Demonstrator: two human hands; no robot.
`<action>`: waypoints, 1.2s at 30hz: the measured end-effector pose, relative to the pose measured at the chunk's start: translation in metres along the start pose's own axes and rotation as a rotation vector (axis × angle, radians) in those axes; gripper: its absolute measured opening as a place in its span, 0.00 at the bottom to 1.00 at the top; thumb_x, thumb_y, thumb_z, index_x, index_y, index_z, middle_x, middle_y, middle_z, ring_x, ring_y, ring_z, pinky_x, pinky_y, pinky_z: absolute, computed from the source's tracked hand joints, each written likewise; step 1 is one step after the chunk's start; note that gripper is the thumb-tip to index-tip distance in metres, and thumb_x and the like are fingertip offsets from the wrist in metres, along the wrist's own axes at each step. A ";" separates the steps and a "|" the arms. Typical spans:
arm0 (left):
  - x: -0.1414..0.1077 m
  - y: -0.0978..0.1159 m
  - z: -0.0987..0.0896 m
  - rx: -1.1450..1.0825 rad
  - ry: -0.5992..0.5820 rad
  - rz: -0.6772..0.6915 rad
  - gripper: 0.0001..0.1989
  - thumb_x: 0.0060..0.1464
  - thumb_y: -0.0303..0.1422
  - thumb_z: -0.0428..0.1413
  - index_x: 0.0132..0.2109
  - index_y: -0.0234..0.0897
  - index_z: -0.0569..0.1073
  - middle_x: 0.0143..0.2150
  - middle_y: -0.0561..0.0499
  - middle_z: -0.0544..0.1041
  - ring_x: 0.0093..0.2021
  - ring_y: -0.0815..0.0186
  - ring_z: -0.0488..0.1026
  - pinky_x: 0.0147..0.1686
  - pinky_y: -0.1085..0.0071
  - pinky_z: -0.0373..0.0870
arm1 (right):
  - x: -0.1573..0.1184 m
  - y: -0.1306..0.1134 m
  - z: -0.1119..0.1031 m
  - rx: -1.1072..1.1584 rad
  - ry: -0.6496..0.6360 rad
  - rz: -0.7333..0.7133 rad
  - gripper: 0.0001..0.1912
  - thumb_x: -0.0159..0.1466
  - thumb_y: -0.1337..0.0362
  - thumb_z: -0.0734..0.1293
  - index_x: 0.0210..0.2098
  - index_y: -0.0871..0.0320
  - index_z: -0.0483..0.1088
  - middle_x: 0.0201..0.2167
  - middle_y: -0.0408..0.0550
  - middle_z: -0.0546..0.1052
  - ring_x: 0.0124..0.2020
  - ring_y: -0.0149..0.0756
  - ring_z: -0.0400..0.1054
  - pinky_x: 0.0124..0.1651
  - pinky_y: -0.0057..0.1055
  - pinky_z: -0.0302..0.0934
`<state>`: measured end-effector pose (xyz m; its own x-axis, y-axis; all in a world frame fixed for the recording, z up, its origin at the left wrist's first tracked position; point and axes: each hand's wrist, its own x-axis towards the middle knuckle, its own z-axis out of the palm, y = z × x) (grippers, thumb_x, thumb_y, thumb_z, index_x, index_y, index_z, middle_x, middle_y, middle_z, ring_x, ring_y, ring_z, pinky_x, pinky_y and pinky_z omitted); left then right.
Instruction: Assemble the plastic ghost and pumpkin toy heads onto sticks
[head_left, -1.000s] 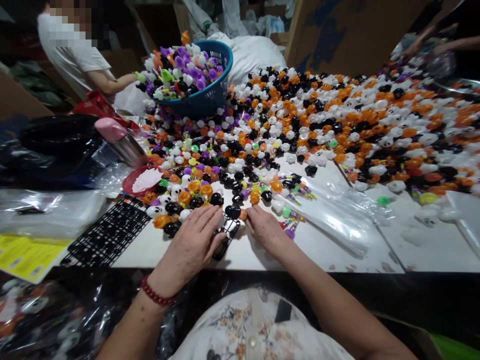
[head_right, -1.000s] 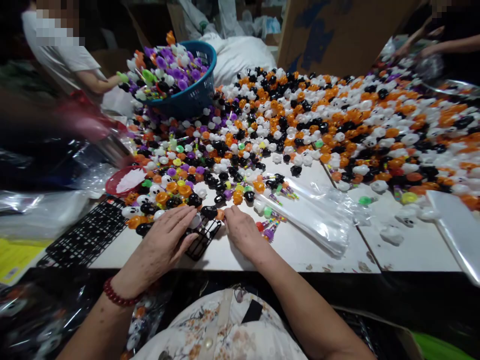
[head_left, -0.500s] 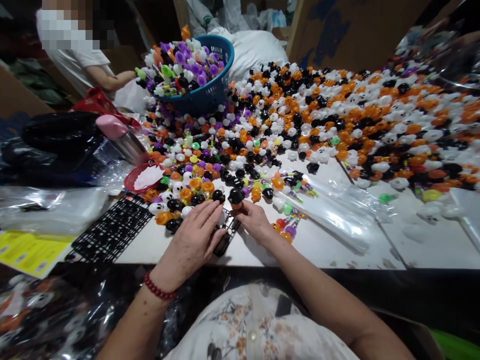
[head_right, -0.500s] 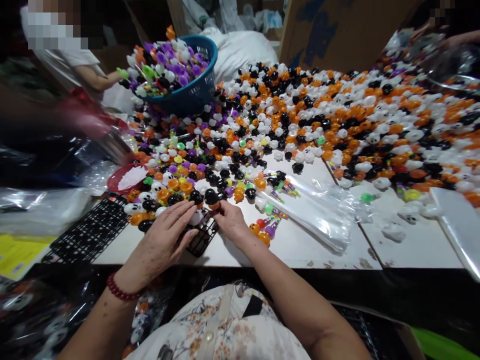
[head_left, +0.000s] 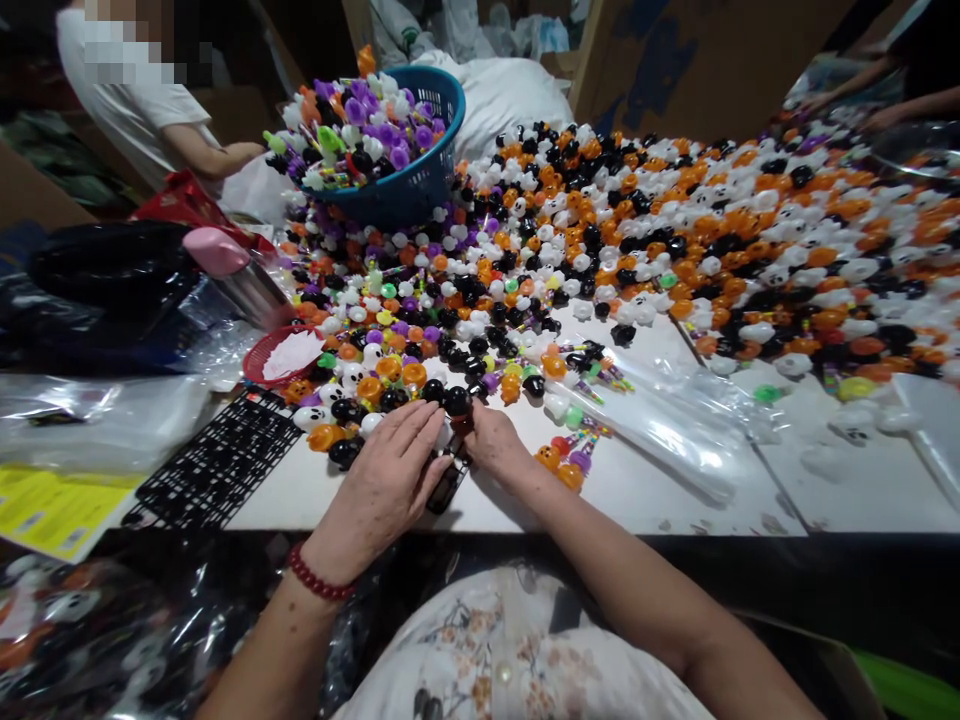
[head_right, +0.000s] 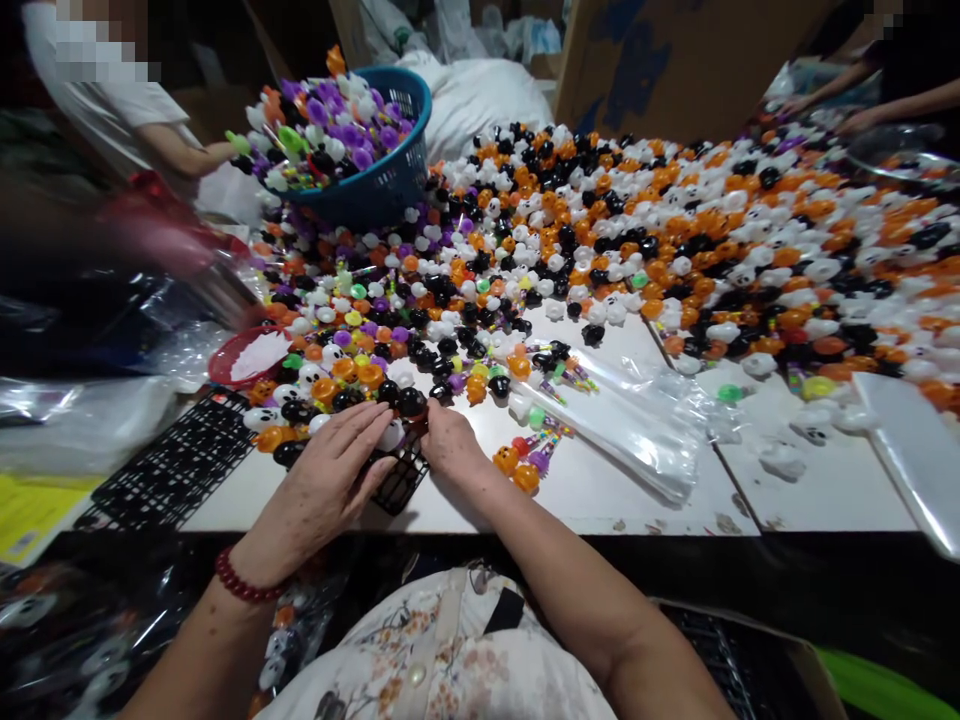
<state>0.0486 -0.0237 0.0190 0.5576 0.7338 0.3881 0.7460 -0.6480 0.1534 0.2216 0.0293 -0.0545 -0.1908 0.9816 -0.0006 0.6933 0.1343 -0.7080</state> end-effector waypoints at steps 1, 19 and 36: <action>0.000 0.000 0.000 0.001 0.001 0.000 0.24 0.62 0.31 0.52 0.65 0.35 0.62 0.62 0.39 0.68 0.65 0.53 0.63 0.63 0.50 0.64 | 0.000 0.000 0.001 -0.021 0.002 -0.013 0.14 0.62 0.72 0.61 0.47 0.58 0.69 0.35 0.52 0.79 0.33 0.39 0.71 0.35 0.28 0.58; 0.003 -0.002 0.004 0.041 0.001 0.025 0.24 0.62 0.32 0.53 0.64 0.32 0.62 0.61 0.38 0.69 0.64 0.53 0.64 0.64 0.52 0.65 | -0.001 0.001 0.001 -0.182 -0.030 -0.133 0.13 0.63 0.71 0.60 0.47 0.57 0.68 0.37 0.50 0.79 0.35 0.39 0.71 0.35 0.28 0.56; -0.070 0.044 0.024 -0.044 0.014 0.189 0.19 0.59 0.27 0.56 0.57 0.37 0.70 0.50 0.43 0.78 0.52 0.56 0.75 0.52 0.58 0.75 | -0.069 0.072 -0.126 -0.620 -0.075 -0.080 0.09 0.60 0.74 0.66 0.35 0.59 0.77 0.39 0.55 0.73 0.43 0.45 0.65 0.43 0.35 0.60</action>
<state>0.0510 -0.0989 -0.0234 0.6810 0.5955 0.4262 0.6117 -0.7825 0.1158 0.3727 -0.0115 -0.0166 -0.2916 0.9561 -0.0301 0.9445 0.2828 -0.1671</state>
